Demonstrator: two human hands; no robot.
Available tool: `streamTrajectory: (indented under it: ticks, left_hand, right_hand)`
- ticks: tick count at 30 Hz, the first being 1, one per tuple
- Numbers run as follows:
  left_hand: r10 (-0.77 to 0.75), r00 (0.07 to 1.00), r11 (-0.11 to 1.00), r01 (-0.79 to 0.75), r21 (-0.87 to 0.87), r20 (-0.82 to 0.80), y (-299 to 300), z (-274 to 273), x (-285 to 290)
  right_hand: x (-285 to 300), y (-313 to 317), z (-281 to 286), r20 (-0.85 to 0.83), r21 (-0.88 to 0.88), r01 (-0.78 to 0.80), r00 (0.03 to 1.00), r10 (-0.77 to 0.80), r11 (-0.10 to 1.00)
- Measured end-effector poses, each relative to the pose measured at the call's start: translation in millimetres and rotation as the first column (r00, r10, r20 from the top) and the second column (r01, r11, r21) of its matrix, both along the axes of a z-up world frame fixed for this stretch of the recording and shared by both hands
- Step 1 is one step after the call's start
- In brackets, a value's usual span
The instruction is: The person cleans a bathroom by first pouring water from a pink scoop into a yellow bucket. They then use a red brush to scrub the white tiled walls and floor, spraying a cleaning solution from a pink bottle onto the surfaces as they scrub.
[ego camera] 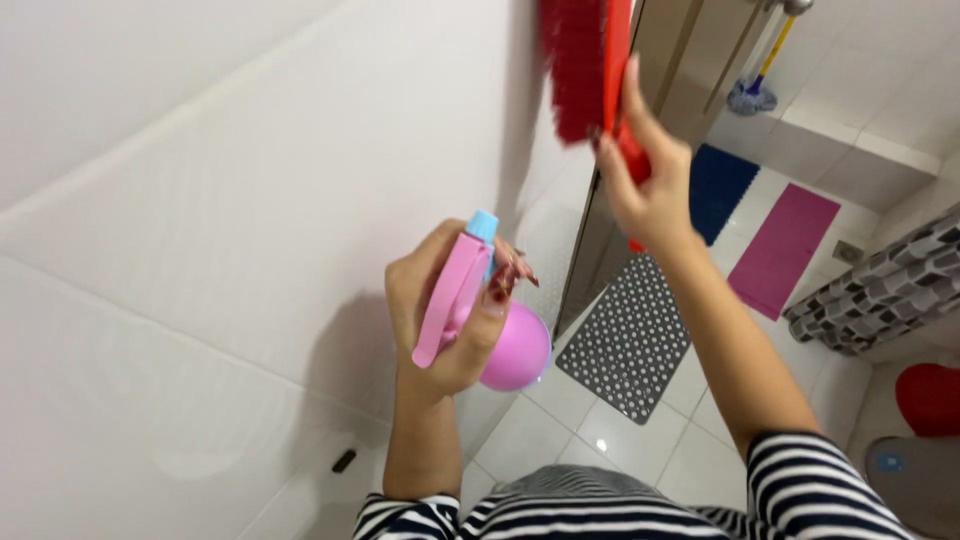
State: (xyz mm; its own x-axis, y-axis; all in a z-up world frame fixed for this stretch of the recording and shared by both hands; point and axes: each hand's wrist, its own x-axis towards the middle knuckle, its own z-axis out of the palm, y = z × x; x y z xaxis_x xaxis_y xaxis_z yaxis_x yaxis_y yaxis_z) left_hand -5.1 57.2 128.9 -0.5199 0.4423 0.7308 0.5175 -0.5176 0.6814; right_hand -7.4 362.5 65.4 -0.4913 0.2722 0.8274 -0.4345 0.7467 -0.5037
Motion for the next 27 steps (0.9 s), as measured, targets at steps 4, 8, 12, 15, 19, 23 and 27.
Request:
streamTrajectory:
  ticks: [4, 8, 12, 15, 19, 23, 27]
  left_hand:
    - [-0.039, 0.999, 0.999, 0.039, -0.007, 0.004, -2.3, -2.0, 5.6]
    - [-0.056, 0.998, 0.998, 0.056, 0.019, -0.003, -9.3, -8.6, 9.3]
    - [-0.075, 0.997, 0.996, 0.074, 0.046, 0.008, -4.4, -9.2, 6.4]
    - [-0.033, 0.999, 0.999, 0.033, 0.028, 0.022, -11.0, -13.2, 11.0]
    - [0.042, 0.999, 0.997, -0.043, 0.061, 0.01, -16.6, -15.3, 8.7]
    - [0.122, 0.991, 0.987, -0.126, 0.099, 0.048, -22.6, -17.0, 15.1]
    - [0.189, 0.98, 0.973, -0.196, 0.119, 0.069, -42.1, -26.1, 26.5]
  right_hand:
    - [-4.6, 6.7, 8.4, 0.004, 0.017, 0.033, 0.999, -0.033, 0.999]
    - [-27.0, 41.3, -42.5, 0.043, -0.199, 0.046, 0.998, -0.038, 0.979]
    - [-14.3, 10.8, -16.7, -0.073, 0.053, 0.005, 0.997, -0.001, 0.999]
    - [-10.1, -12.2, 9.3, -0.075, -0.068, -0.085, 0.994, 0.08, 0.994]
    - [-0.1, -57.7, -14.3, -0.005, -0.117, 0.002, 1.0, -0.003, 0.993]
    - [38.7, -124.9, 1.6, -0.084, 0.208, -0.083, 0.991, 0.102, 0.974]
    - [24.1, -104.7, 6.0, 0.06, 0.018, 0.084, 0.995, -0.085, 0.996]
